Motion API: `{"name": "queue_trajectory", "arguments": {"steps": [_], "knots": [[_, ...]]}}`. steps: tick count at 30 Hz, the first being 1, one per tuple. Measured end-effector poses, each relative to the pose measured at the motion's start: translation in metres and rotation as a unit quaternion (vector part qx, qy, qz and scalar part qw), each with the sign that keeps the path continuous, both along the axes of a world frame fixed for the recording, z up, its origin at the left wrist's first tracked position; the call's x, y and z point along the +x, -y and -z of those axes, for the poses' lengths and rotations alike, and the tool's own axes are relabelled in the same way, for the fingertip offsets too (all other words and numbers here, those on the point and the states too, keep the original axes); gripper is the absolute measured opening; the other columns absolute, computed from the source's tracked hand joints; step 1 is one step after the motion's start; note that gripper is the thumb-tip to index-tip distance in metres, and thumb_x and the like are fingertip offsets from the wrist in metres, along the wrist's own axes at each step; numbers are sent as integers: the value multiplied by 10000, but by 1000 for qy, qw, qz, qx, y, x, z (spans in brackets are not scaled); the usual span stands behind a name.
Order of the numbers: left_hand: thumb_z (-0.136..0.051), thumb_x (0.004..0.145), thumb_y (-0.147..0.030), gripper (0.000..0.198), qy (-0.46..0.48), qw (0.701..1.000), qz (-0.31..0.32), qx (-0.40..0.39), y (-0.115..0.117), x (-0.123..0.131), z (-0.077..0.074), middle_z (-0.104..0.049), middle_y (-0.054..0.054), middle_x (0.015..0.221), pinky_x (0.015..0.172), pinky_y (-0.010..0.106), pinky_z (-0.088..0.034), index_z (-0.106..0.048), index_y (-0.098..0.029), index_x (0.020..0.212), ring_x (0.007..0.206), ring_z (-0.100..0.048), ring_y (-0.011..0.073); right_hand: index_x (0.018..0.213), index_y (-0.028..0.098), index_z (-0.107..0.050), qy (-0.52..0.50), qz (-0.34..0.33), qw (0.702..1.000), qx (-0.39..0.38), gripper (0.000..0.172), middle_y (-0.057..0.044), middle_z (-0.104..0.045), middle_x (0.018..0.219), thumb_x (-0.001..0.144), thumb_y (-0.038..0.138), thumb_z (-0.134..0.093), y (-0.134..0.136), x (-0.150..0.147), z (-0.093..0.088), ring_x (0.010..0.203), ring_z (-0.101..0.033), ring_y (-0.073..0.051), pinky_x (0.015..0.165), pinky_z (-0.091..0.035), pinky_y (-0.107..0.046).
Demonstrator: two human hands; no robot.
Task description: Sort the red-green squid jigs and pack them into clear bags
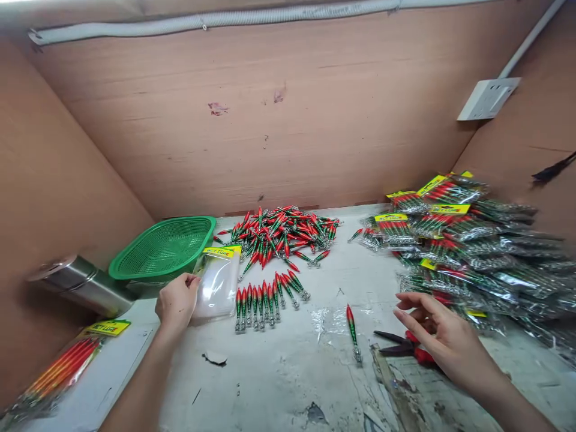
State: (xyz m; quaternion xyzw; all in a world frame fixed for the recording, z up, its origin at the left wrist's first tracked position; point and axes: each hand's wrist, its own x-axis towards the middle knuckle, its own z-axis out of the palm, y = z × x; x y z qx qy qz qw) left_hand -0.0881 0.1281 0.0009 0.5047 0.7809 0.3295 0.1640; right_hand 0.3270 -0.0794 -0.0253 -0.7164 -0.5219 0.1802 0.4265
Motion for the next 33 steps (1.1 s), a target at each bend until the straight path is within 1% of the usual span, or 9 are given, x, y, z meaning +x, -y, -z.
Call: {"name": "queue_trajectory", "arguments": {"steps": [7,11,15,18,21,24,28,30,33], "knots": [[-526,794,-127,96,282,956,53,51,28,21,-26,-697,14,771,768,306,-563,-485,-213,782,790,-698,166,876,225,-637,156,-116,981,25,185,-59,-629,815,906,338,-494,16,-20,0,707,-617,-182,619,-505,-284],[-491,784,8,207,551,833,39,12,53,61,-30,-680,-11,617,605,190,-567,-576,-178,813,578,-673,103,1078,229,-622,255,-186,949,-2,261,-79,-639,933,822,222,-574,17,-45,17,845,-617,-227,693,-519,-322],[-510,770,54,281,632,771,67,-37,79,99,-20,-723,29,697,604,201,-585,-614,-155,926,624,-710,133,1200,165,-541,387,-100,916,34,430,-118,-649,927,808,327,-606,12,-75,45,813,-613,-280,668,-510,-378],[-540,805,1,209,663,740,77,-79,89,112,-8,-741,71,819,650,261,-609,-632,-134,936,761,-734,189,1149,171,-538,407,-16,911,65,298,-116,-658,852,867,235,-466,7,-89,62,748,-612,-260,647,-494,-360],[-543,845,-53,117,688,715,67,-104,92,114,4,-738,75,839,645,292,-617,-642,-115,855,774,-735,210,1045,183,-576,319,22,947,34,277,-112,-660,833,836,169,-394,3,-88,62,727,-619,-251,615,-484,-355],[-586,822,-40,98,701,705,43,-99,93,112,13,-729,43,780,664,302,-619,-636,-124,815,725,-731,188,965,172,-613,90,26,994,-61,267,-72,-623,710,813,342,-474,3,-74,44,600,-589,-219,533,-464,-334],[-630,802,-49,78,715,691,33,-101,95,110,17,-721,35,757,680,308,-617,-632,-127,798,735,-729,189,1027,183,-644,-251,-58,957,-133,443,7,-537,574,781,548,-599,16,-71,8,480,-517,-146,444,-425,-260],[-626,809,-54,78,719,687,33,-101,96,109,16,-723,37,770,674,305,-617,-636,-131,810,748,-729,193,1036,203,-663,-299,-98,942,-112,411,3,-553,584,793,532,-624,23,-85,-5,482,-528,-139,439,-433,-247],[-637,803,-57,87,722,683,27,-102,96,109,14,-721,33,773,685,306,-617,-643,-140,830,746,-727,189,967,231,-681,-183,-94,978,10,222,-47,-615,736,834,399,-624,26,-115,-12,613,-588,-166,526,-492,-264]]}}
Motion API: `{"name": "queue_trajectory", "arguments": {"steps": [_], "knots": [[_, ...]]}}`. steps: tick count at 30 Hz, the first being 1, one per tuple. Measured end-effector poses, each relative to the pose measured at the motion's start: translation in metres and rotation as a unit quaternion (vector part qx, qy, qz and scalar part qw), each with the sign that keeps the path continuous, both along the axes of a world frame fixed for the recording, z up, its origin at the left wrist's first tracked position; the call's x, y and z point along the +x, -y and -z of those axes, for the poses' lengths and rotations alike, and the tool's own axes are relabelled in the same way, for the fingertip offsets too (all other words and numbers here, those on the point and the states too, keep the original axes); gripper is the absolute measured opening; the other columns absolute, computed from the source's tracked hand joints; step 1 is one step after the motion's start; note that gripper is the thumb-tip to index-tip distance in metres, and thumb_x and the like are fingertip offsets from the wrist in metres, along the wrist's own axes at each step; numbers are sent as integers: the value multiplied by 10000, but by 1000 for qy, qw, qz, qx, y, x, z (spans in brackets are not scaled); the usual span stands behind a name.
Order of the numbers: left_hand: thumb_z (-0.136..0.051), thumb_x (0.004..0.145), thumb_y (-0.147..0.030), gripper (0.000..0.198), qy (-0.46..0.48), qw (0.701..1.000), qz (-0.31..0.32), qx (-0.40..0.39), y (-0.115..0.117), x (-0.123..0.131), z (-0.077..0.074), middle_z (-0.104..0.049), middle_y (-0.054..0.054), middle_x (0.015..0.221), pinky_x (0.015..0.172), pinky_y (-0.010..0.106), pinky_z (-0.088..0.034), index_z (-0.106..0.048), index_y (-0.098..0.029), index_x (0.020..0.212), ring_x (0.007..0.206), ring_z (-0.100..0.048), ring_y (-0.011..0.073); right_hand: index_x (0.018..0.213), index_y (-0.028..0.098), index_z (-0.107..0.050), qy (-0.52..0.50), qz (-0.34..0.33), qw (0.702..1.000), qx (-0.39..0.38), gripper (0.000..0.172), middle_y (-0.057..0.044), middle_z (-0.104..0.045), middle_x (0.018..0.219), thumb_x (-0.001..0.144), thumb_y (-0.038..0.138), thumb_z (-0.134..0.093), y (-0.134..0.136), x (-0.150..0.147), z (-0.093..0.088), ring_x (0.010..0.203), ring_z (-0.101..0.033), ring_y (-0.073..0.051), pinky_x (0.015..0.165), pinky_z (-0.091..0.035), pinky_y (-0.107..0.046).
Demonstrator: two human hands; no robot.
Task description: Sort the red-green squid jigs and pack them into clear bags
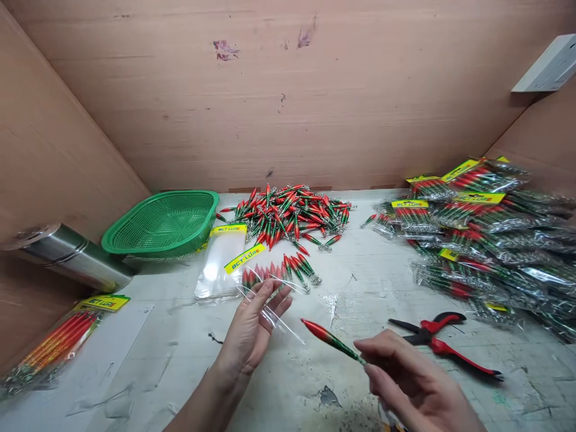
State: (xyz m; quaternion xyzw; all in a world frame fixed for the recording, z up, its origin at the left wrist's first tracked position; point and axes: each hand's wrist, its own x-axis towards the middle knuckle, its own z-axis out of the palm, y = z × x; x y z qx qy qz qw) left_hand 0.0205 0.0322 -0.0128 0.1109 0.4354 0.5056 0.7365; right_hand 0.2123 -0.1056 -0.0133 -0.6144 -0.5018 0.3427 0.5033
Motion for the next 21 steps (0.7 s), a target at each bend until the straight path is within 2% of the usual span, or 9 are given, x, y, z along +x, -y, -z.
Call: {"name": "queue_trajectory", "arguments": {"steps": [2,3,7,12,15,17,21], "knots": [[-645,800,-69,75,5,1000,1,-7,0,0,0,-720,35,777,711,320,-616,-643,-140,825,756,-726,191,1000,241,-661,121,7,988,100,159,-59,-617,798,852,258,-607,-3,-14,2,661,-588,-168,581,-509,-274],[-648,800,-80,62,9,1000,5,-9,1,0,1,-721,36,785,732,334,-615,-641,-139,817,766,-726,194,1039,244,-642,173,1,975,137,198,-58,-612,799,854,194,-592,-6,-19,3,653,-581,-162,580,-508,-273],[-698,767,-134,63,13,999,50,-1,9,0,7,-730,52,855,817,380,-592,-639,-140,788,829,-723,212,1156,234,-566,295,10,933,208,328,-73,-613,864,867,83,-529,-22,-27,8,700,-595,-161,598,-512,-273],[-752,716,-166,223,35,984,170,40,23,4,7,-726,87,1012,803,347,-579,-655,-152,917,917,-707,235,1075,203,-560,321,29,910,261,259,-50,-622,792,854,67,-553,-37,-37,4,696,-610,-160,607,-527,-262],[-703,776,-327,336,75,971,223,43,25,4,2,-702,117,1093,795,416,-575,-621,-183,1069,907,-709,279,1007,207,-577,331,11,903,272,241,-64,-665,829,830,44,-584,-38,-40,2,743,-626,-182,653,-536,-300],[-620,830,-413,399,95,967,234,39,24,3,-1,-699,129,1094,797,447,-567,-587,-191,1160,873,-715,283,1014,203,-584,337,-10,900,277,254,-81,-692,888,819,41,-605,-37,-39,2,787,-632,-197,685,-538,-327],[-531,890,-391,369,99,971,215,29,21,3,-1,-700,154,1097,802,447,-563,-589,-150,1164,886,-709,285,1090,185,-596,341,-44,895,285,320,-105,-707,1003,814,24,-599,-35,-36,1,848,-623,-206,728,-537,-343]]}}
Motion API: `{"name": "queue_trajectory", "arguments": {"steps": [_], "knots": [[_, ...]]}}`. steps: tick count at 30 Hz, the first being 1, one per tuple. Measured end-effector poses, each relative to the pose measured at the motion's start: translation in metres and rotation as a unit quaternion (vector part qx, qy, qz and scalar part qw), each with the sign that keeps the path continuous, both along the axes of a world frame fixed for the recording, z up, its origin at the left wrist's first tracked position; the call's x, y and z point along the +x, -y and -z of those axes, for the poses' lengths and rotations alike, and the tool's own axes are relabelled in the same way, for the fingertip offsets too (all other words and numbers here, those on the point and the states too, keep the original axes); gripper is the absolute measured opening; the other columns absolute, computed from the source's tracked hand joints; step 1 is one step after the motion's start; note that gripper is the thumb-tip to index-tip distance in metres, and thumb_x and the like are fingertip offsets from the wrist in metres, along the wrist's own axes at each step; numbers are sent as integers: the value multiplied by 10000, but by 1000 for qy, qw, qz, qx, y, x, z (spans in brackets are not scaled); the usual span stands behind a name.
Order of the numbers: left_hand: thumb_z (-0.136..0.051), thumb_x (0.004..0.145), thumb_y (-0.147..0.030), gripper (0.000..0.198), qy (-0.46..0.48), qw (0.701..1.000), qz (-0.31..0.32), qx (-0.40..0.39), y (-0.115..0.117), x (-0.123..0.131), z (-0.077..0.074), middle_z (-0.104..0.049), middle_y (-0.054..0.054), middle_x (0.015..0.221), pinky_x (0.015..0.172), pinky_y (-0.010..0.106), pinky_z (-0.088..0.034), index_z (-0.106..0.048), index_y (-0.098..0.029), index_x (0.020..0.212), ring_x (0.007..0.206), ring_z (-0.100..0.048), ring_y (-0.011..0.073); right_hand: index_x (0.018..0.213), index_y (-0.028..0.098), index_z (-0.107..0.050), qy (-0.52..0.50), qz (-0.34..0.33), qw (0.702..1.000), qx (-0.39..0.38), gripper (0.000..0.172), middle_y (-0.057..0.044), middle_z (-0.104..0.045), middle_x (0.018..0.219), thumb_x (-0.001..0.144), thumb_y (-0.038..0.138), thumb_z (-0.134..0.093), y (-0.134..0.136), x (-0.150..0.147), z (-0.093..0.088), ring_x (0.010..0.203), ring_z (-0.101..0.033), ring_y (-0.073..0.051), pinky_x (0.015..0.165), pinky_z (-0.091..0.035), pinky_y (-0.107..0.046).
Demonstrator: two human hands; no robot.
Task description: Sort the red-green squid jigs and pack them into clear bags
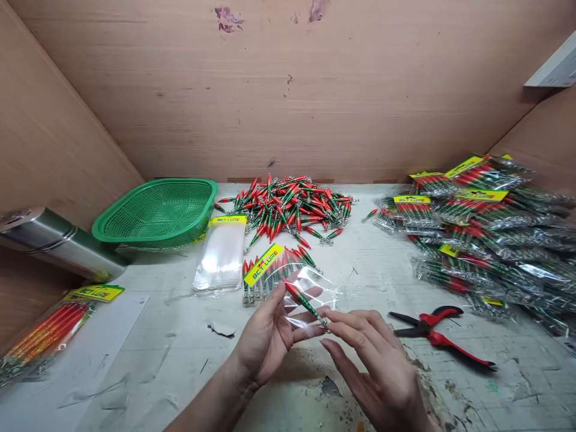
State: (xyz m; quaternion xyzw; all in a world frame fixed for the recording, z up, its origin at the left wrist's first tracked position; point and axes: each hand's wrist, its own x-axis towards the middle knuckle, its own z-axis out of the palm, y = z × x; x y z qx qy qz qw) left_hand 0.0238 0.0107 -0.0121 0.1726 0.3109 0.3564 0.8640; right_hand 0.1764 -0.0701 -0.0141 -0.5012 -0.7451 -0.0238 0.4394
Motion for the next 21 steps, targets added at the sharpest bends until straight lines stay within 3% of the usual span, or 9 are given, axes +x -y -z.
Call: {"name": "queue_trajectory", "arguments": {"steps": [6,16,21], "knots": [[-489,919,-384,427,-16,1000,13,-12,2,1,-1,-679,197,1152,800,453,-556,-508,-163,1284,906,-710,306,1035,218,-650,6,48,998,29,314,-90,-701,1005,816,7,-569,-2,5,1,867,-594,-203,737,-525,-349],[-426,944,-405,451,-39,999,9,-28,1,1,-4,-683,192,1147,783,433,-566,-480,-149,1311,935,-703,323,919,155,-618,37,40,998,41,222,-129,-674,1061,789,-23,-591,-4,14,4,915,-553,-220,782,-487,-377],[-428,947,-380,486,-35,999,19,-29,3,2,-4,-677,202,1154,749,426,-574,-415,-148,1374,915,-707,329,954,167,-624,59,43,997,36,239,-114,-677,972,805,-17,-588,-3,20,8,897,-543,-230,763,-475,-395]]}}
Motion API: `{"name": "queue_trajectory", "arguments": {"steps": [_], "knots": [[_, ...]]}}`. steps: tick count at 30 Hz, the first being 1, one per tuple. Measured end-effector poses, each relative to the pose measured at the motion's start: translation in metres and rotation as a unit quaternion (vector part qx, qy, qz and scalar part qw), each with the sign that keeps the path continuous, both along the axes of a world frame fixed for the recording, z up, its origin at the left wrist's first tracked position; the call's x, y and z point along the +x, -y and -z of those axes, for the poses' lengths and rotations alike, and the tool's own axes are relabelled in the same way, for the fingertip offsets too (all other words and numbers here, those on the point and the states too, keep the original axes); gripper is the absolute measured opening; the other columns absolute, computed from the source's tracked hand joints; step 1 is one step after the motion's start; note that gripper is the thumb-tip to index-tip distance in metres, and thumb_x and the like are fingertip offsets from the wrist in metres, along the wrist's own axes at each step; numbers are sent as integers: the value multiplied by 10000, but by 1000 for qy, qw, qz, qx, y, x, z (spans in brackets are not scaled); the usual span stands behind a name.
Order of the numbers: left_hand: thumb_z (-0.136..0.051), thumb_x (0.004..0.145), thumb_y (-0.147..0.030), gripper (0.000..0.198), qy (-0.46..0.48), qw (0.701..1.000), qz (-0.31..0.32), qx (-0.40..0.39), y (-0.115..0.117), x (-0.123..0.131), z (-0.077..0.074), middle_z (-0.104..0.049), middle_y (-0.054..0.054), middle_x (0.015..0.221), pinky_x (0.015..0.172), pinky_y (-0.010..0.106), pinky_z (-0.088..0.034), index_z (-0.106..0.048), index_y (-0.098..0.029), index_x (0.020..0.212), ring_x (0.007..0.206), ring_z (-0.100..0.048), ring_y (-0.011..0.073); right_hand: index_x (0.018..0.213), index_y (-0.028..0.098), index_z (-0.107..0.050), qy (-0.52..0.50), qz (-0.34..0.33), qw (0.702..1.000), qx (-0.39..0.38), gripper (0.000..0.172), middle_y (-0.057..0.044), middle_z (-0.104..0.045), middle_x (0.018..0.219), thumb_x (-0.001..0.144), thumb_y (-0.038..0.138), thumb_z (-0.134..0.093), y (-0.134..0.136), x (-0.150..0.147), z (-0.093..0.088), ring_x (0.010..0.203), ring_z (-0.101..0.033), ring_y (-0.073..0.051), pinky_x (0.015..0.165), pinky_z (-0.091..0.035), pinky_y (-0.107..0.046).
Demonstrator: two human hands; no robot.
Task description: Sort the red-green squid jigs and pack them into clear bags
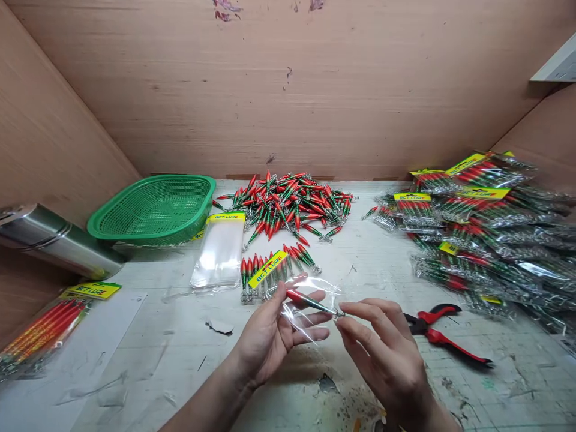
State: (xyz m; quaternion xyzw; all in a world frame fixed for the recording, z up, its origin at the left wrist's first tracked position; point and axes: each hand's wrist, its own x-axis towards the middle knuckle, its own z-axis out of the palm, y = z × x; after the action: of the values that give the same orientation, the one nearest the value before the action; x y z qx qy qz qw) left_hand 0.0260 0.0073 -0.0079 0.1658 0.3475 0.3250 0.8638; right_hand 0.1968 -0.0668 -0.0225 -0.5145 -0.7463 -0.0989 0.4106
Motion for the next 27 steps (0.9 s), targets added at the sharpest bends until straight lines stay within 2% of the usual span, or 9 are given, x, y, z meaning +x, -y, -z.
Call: {"name": "queue_trajectory", "arguments": {"steps": [4,9,15,18,22,24,27], "knots": [[-412,957,-362,503,18,1000,-1,4,3,3,-1,-685,219,1134,776,429,-572,-385,-121,1397,938,-703,307,979,158,-628,-8,-22,1000,3,239,-108,-687,954,817,-8,-572,1,-8,-1,878,-560,-226,748,-469,-386],[-439,952,-330,424,1,1000,-8,14,2,4,1,-683,222,1139,756,382,-578,-505,-104,1304,907,-711,271,987,136,-630,-25,-45,998,29,218,-96,-721,913,827,2,-566,-1,-23,-5,854,-582,-218,746,-452,-366],[-498,930,-276,337,-1,999,-11,39,3,2,4,-685,204,1150,766,355,-572,-585,-120,1216,943,-698,242,959,164,-635,-49,-11,999,14,186,-71,-729,933,828,38,-596,-5,-30,-4,844,-594,-210,784,-428,-372],[-518,922,-261,379,7,999,-21,37,5,2,3,-697,201,1125,780,346,-565,-535,-130,1278,968,-693,233,920,184,-626,-65,4,998,14,173,-53,-727,915,837,39,-581,-8,-31,-5,824,-588,-199,779,-407,-369],[-510,928,-264,520,12,999,-27,40,7,3,3,-709,204,1090,780,340,-557,-362,-160,1415,945,-701,224,847,195,-608,-73,-7,997,9,154,-15,-726,870,840,43,-583,-12,-34,-5,823,-568,-187,781,-361,-361],[-514,926,-282,519,10,999,-21,45,8,4,3,-710,207,1086,777,326,-553,-371,-152,1408,951,-699,226,831,194,-601,-70,-17,997,5,147,-1,-729,891,846,49,-583,-11,-35,-5,841,-550,-186,786,-344,-358],[-501,929,-282,420,8,999,-25,35,5,3,4,-718,197,1065,759,303,-557,-480,-133,1321,929,-706,219,869,192,-602,-53,-32,998,-5,131,-10,-728,979,855,63,-583,-6,-34,-11,894,-538,-201,802,-350,-369]]}}
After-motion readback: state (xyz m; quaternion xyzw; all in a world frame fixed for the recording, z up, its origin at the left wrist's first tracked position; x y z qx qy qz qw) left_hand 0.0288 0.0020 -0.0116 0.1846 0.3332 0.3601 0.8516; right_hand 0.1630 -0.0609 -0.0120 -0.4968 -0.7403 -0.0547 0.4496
